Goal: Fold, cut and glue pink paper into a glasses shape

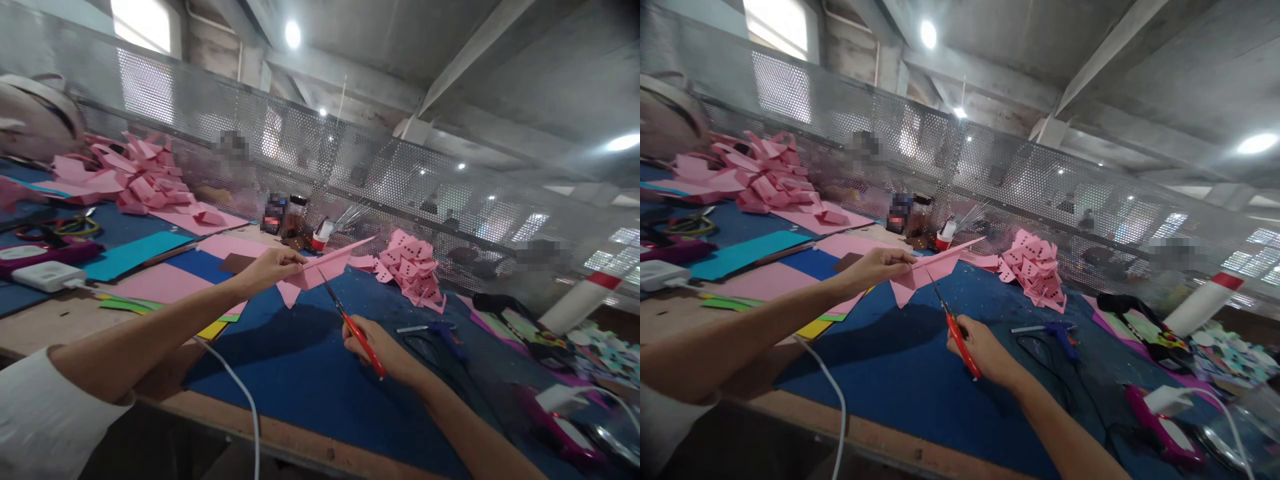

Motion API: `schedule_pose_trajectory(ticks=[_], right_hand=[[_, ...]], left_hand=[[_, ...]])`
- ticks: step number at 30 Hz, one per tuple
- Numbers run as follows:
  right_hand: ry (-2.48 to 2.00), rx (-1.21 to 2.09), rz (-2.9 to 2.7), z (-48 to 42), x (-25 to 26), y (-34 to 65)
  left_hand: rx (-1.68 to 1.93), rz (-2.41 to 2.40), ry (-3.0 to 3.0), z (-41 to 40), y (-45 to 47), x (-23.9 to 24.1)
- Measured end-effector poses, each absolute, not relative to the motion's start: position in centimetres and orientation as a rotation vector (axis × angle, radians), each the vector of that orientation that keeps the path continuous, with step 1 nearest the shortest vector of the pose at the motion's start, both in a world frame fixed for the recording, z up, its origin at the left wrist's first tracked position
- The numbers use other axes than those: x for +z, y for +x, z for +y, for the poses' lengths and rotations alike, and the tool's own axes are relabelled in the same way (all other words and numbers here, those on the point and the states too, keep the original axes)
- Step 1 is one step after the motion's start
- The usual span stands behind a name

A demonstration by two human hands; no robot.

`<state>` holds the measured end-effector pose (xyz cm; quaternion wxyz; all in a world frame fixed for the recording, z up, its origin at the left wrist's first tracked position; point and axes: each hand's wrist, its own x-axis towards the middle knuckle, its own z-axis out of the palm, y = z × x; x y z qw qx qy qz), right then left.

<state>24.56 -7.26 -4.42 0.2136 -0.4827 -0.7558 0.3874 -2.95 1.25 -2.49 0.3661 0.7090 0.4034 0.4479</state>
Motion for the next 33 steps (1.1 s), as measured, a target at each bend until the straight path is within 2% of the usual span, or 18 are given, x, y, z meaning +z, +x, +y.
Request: schedule_pose_trajectory(ticks=[33], right_hand=[[-1.391,1.021,-2.097,-7.60,-4.32,24.18]], left_hand=[[1.149,1.063,1.874,1.54,-2.89,-3.01]])
